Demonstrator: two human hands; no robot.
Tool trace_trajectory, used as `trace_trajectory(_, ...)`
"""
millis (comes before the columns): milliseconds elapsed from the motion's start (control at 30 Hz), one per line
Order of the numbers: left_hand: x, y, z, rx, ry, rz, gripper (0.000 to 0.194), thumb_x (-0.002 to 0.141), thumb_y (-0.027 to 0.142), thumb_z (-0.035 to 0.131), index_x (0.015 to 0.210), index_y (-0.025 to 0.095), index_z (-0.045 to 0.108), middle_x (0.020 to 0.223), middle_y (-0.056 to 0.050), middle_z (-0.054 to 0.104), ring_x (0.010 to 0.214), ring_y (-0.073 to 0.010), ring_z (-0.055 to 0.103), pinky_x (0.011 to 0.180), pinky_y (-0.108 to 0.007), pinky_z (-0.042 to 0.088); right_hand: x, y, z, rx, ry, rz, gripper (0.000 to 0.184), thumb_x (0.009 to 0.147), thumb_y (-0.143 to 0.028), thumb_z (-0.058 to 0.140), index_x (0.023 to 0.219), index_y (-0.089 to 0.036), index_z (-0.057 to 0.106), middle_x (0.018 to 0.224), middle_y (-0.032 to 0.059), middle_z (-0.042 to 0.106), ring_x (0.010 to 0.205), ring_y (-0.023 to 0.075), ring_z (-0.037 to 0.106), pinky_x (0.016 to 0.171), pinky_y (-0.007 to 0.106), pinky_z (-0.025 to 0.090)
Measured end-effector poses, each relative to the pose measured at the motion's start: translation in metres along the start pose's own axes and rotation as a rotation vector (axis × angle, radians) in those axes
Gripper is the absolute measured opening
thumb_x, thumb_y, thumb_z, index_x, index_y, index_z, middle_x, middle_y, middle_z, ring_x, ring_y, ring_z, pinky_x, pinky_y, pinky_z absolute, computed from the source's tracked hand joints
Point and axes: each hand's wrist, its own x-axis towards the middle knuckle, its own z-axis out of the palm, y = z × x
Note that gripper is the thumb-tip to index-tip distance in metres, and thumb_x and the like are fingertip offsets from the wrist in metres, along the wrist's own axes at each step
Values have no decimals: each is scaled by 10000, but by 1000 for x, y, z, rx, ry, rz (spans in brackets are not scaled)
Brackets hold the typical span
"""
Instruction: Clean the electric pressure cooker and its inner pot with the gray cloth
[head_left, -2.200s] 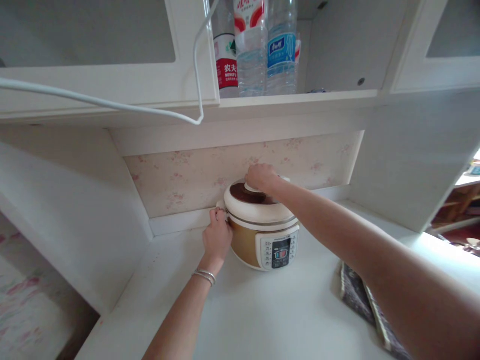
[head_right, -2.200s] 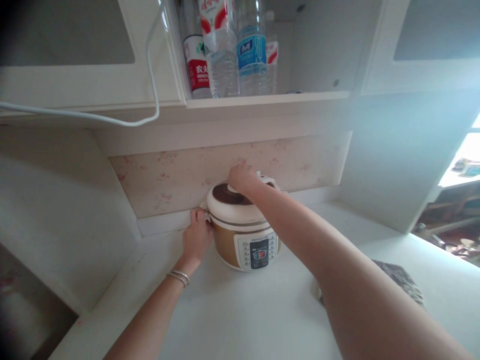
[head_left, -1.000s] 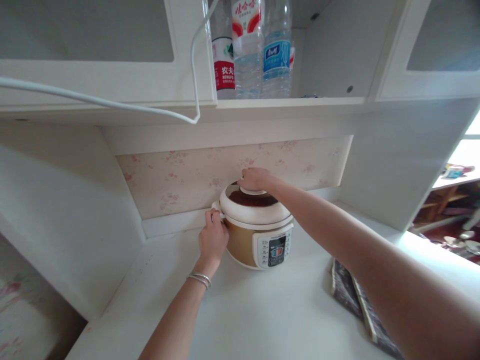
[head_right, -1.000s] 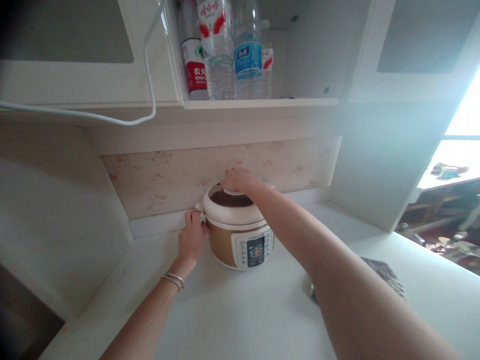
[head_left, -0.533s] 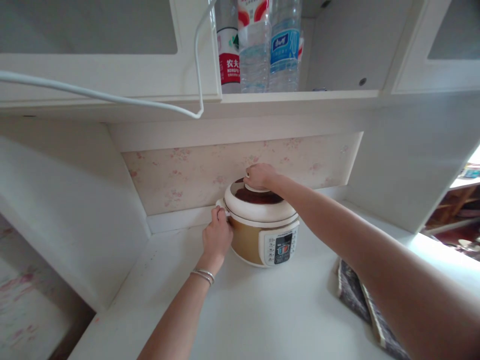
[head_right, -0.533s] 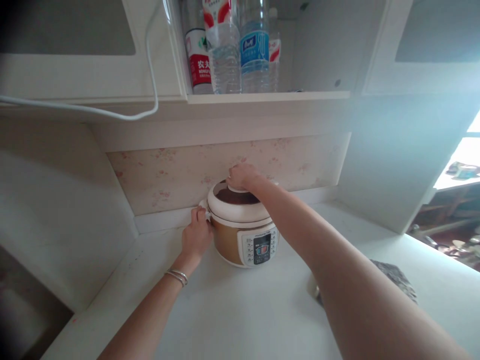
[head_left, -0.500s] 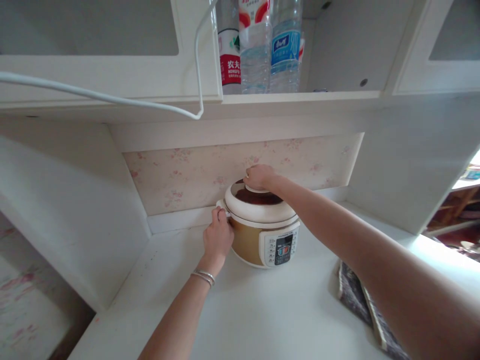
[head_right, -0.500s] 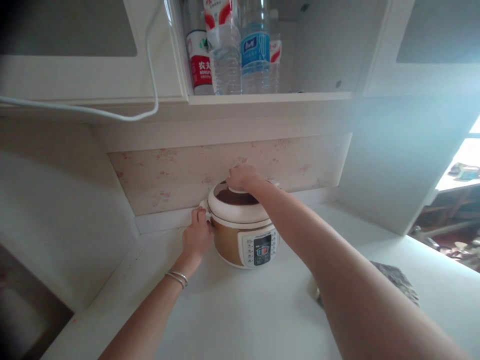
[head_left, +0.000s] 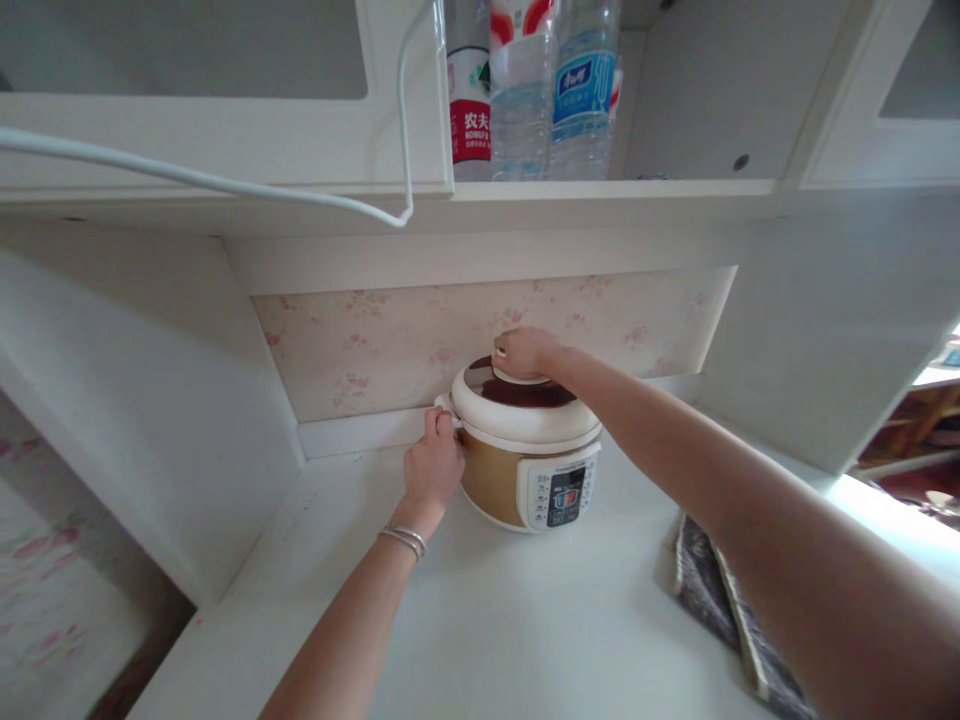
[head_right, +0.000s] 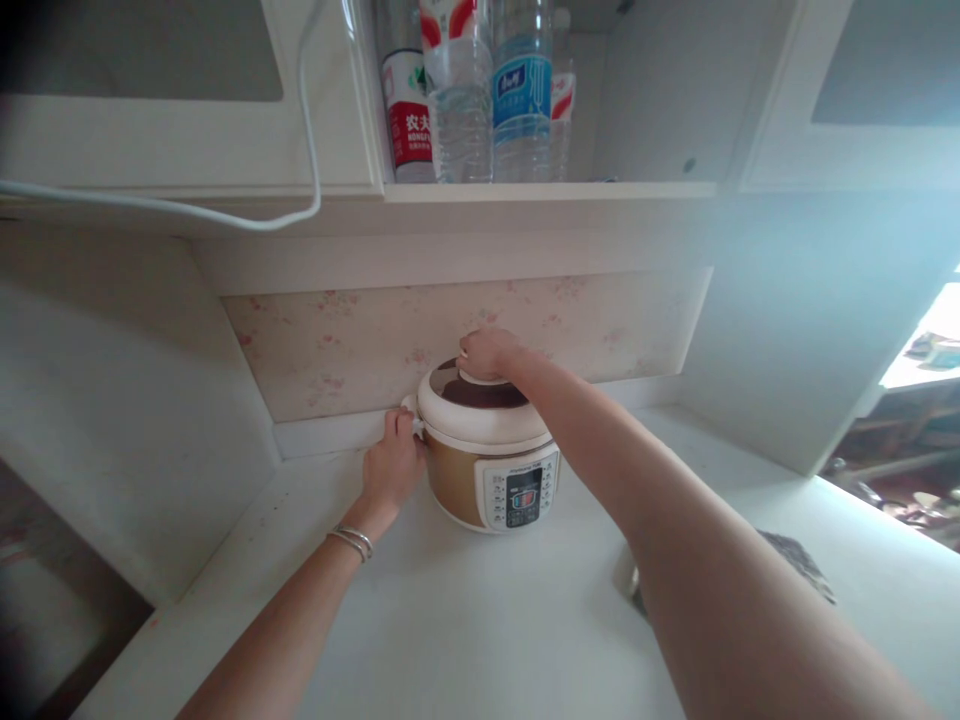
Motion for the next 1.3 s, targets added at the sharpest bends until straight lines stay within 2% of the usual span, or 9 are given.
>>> trace_trajectory(167, -1, -3, -1, -25, -12, 16, 340, 918, 171, 375, 1249, 170, 453, 1238, -146, 504, 728, -187, 676, 562, -291, 510, -9, 4, 0, -67, 127, -205, 451, 948, -421, 321, 1024, -143, 668, 1089, 136, 663, 974, 252, 615, 819, 328, 423)
trace_trajectory(400, -4, -5, 0, -72, 15, 22, 345, 913, 182, 398, 1253, 153, 444, 1281, -169, 484, 731, -192, 680, 564, -306, 520, -28, -3, -15, -66, 249, -187, 460, 977, -466, 302, 1218, -189, 579, 1220, 105, 601, 1122, 243, 522, 929, 348, 349)
trace_trajectory(500, -4, -5, 1, -84, 24, 24, 344, 914, 183, 396, 1254, 159, 446, 1291, -162, 486, 755, -191, 684, 571, -293, 519, -60, -2, -23, -18, 434, -176, 427, 988, -401, 291, 1274, -187, 525, 1260, 114, 573, 1125, 243, 507, 948, 365, 330)
trace_trajectory(600, -5, -4, -1, -107, 11, 10, 345, 918, 190, 392, 1258, 162, 447, 1307, -163, 479, 799, -193, 684, 592, -287, 522, -115, 4, -19, 11, 468, -193, 383, 980, -353, 306, 1161, -174, 592, 1140, 122, 628, 1049, 239, 540, 945, 378, 339)
trace_trajectory(767, -6, 0, -6, -129, -28, -26, 364, 904, 192, 402, 1266, 154, 433, 1304, -176, 471, 788, -208, 682, 628, -329, 532, -240, 22, 24, 141, 213, -161, 316, 930, -382, 401, 1109, -277, 640, 1054, 96, 667, 998, 249, 592, 939, 431, 407)
trace_trajectory(933, -7, 4, -8, -122, -21, -33, 349, 911, 218, 402, 1253, 153, 434, 1297, -172, 469, 802, -217, 680, 631, -323, 523, -367, 60, 96, 346, -4, 319, 453, 821, -575, 505, 1223, -386, 593, 1300, 67, 573, 1182, 297, 541, 981, 441, 462)
trace_trajectory(1033, -7, 8, -8, -105, -25, -50, 348, 910, 219, 400, 1249, 150, 431, 1292, -174, 469, 798, -224, 679, 625, -332, 520, -420, 76, 136, 422, -179, 483, 713, 739, -655, 551, 1388, -376, 447, 1441, 53, 445, 1328, 330, 394, 1076, 487, 382)
trace_trajectory(1167, -8, 12, -8, -83, -15, -66, 368, 901, 212, 390, 1260, 132, 414, 1285, -182, 467, 781, -247, 677, 610, -363, 516, -444, 67, 165, 317, -276, 518, 884, 698, -735, 533, 1466, -365, 299, 1532, 53, 258, 1415, 352, 151, 1143, 606, 117)
trace_trajectory(1300, -8, 14, -9, -75, -12, -65, 386, 901, 227, 401, 1277, 138, 402, 1285, -178, 465, 820, -253, 674, 638, -356, 514, -426, 56, 168, 251, -217, 526, 860, 757, -744, 444, 1487, -328, 259, 1520, 67, 305, 1401, 369, 222, 1120, 631, 142)
